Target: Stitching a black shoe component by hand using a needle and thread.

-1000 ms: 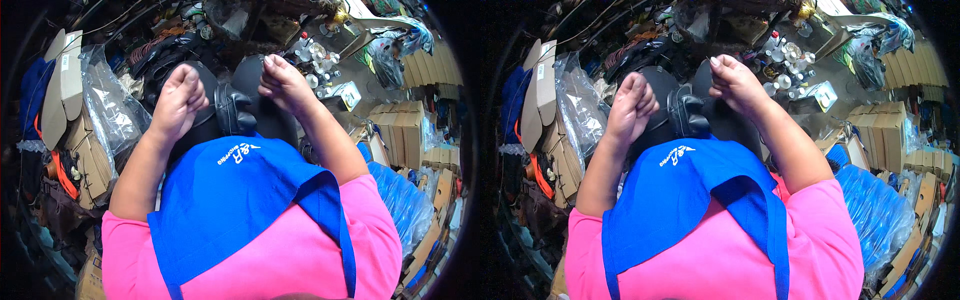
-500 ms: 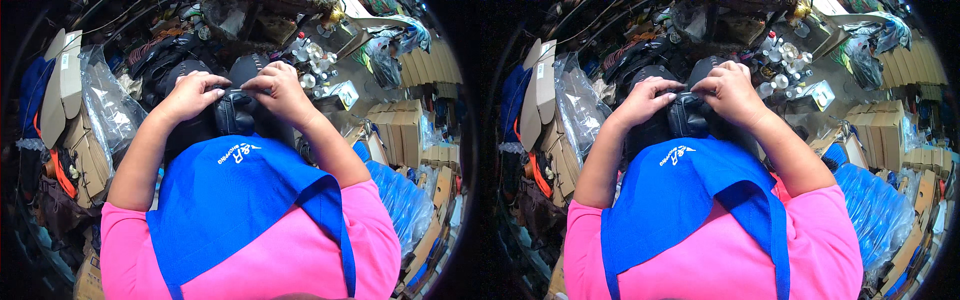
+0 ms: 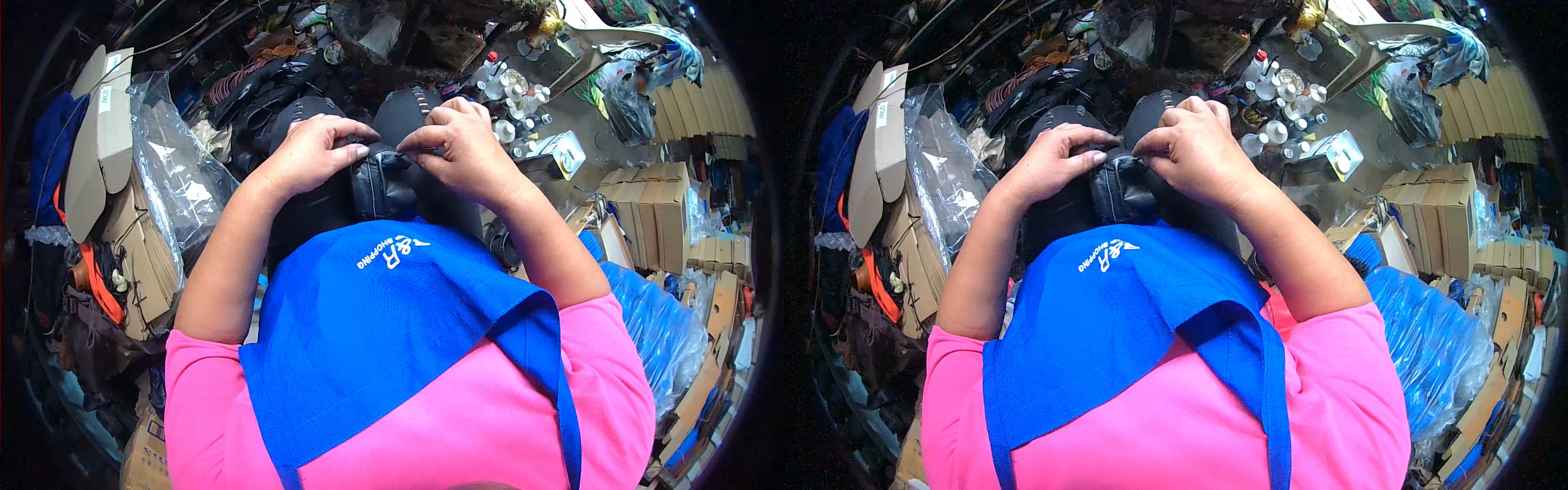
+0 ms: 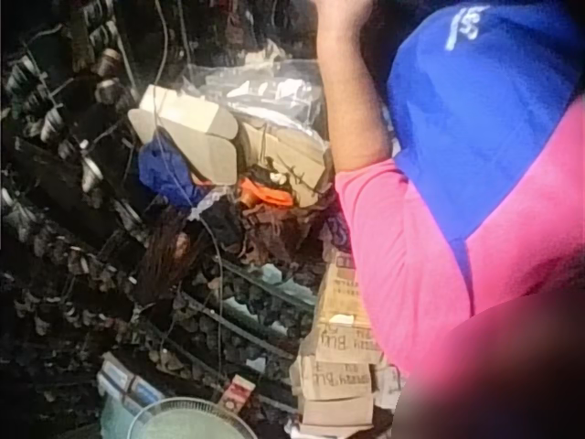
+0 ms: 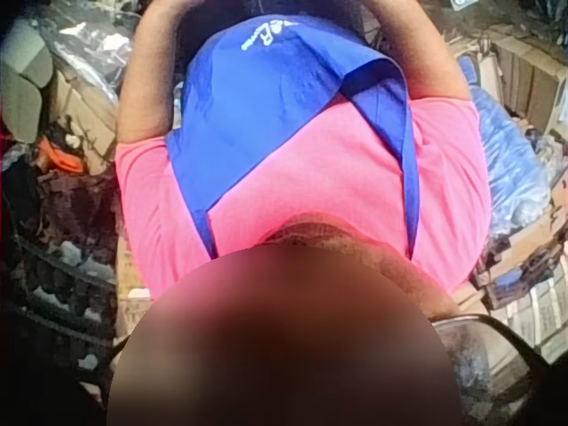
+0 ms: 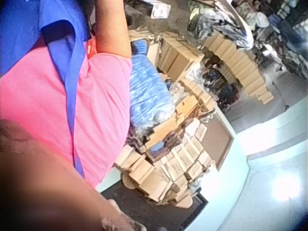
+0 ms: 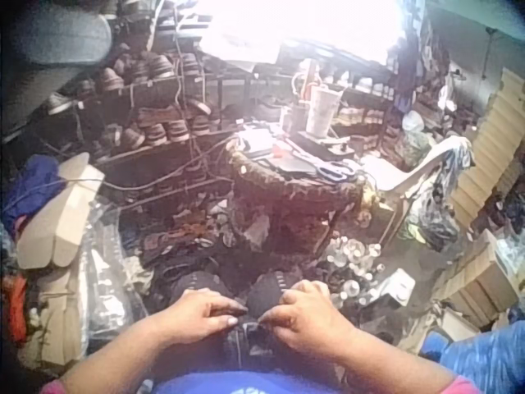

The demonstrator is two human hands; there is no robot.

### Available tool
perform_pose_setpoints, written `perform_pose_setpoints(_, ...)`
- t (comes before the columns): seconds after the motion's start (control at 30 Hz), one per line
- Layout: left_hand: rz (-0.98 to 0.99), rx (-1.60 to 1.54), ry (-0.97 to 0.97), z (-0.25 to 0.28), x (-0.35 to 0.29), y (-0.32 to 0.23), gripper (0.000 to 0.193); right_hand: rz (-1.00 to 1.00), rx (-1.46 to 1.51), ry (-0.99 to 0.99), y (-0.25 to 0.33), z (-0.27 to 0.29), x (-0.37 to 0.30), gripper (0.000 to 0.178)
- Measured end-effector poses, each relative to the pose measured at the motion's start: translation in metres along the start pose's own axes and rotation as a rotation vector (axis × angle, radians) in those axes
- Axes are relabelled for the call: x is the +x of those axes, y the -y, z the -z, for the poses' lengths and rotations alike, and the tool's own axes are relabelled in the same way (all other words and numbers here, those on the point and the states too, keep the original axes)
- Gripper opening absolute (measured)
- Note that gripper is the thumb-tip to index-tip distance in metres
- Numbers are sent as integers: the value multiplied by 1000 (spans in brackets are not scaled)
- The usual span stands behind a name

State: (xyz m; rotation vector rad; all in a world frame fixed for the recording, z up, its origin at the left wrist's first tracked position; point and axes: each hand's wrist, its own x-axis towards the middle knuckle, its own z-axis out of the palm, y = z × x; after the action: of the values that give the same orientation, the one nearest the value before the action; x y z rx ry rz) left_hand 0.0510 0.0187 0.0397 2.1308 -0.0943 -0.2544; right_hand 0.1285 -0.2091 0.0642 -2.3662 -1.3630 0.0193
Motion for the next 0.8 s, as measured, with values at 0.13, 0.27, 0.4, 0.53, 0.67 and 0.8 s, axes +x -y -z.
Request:
perform_pose_setpoints(0.13, 26, 0, 1, 0, -1, -1, 32, -13, -15, 28, 3, 3, 1, 14)
perform_pose_setpoints(0.27, 29, -46, -1, 0, -1, 0, 32, -16, -62, 65, 8, 8, 3, 14)
perform_pose_setpoints(0.4, 21, -43, 6, -2, -1, 0, 31, -25, -63, 83, 9, 6, 5, 14)
perform_pose_setpoints(0.53, 7, -206, 31, -6, 2, 10, 32, -101, 210, 189, -10, -5, 10, 15)
perform_pose_setpoints(0.67, -104, -94, 109, 1, 5, 12, 35, -198, 691, 311, -23, -11, 10, 14)
perform_pose_setpoints(0.8, -61, -56, 172, 2, 7, 3, 38, -157, 620, 271, -24, -16, 9, 15)
